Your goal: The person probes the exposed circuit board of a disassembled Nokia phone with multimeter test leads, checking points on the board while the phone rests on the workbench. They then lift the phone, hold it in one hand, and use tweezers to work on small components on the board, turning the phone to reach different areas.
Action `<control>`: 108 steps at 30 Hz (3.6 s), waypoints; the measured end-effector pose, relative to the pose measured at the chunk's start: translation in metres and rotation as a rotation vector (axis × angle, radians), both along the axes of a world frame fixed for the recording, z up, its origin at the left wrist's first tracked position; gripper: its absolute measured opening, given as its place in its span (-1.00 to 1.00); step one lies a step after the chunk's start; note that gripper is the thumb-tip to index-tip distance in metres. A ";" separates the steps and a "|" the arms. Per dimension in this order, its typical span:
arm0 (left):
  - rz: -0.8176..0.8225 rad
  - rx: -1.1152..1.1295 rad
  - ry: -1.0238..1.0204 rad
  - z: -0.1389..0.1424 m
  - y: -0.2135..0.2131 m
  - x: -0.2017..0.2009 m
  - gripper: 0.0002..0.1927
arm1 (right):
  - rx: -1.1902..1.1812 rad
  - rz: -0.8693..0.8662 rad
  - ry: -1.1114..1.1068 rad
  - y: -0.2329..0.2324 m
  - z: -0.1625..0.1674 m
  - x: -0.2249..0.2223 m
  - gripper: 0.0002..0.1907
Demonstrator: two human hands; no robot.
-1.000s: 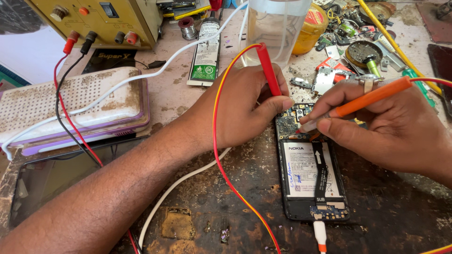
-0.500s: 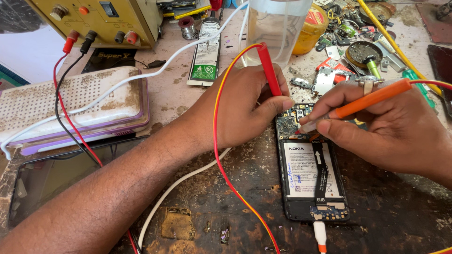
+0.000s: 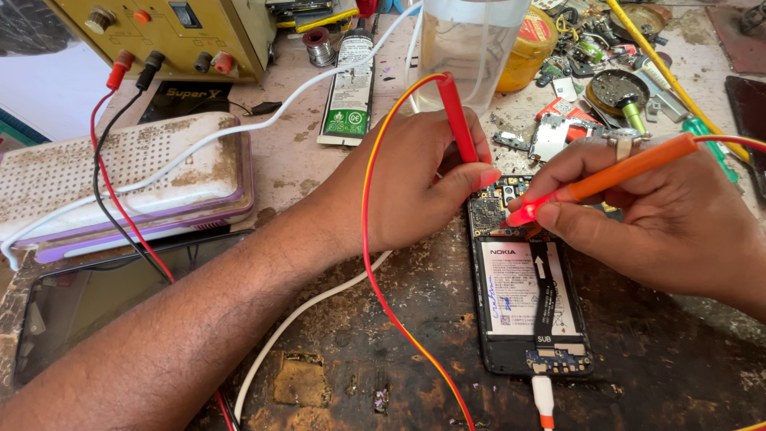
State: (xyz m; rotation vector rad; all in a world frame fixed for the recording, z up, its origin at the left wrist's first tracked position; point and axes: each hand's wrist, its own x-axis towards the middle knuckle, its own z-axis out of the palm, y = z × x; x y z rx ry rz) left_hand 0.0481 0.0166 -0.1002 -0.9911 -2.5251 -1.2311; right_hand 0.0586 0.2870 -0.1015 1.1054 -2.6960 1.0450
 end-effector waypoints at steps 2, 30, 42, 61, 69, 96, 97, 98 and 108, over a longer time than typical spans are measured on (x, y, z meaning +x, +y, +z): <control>0.005 -0.010 -0.004 0.000 0.000 0.000 -0.77 | -0.033 0.035 -0.028 0.000 0.000 0.000 -0.87; 0.003 -0.006 0.006 -0.001 0.000 -0.001 -0.77 | -0.001 -0.016 -0.021 0.003 -0.003 -0.001 -0.88; 0.005 -0.013 0.001 -0.001 0.000 0.000 -0.77 | -0.022 0.035 -0.008 0.009 -0.007 -0.003 -0.88; 0.005 -0.010 0.010 0.000 0.000 0.000 -0.77 | -0.017 0.045 -0.005 0.006 -0.005 -0.002 -0.88; 0.012 -0.002 -0.009 -0.001 0.000 0.000 -0.77 | -0.011 0.038 -0.014 0.009 -0.006 -0.003 -0.87; 0.010 -0.018 0.002 0.001 0.000 0.000 -0.77 | -0.019 0.041 -0.022 0.008 -0.007 -0.002 -0.87; 0.011 -0.021 -0.004 0.001 0.000 0.000 -0.77 | -0.018 0.045 -0.018 0.008 -0.006 -0.002 -0.87; 0.012 -0.024 -0.010 0.001 0.000 0.000 -0.77 | -0.013 0.038 -0.017 0.007 -0.006 -0.002 -0.87; 0.004 -0.010 -0.001 0.000 0.000 0.000 -0.79 | -0.026 0.037 -0.024 0.003 0.000 0.002 -0.87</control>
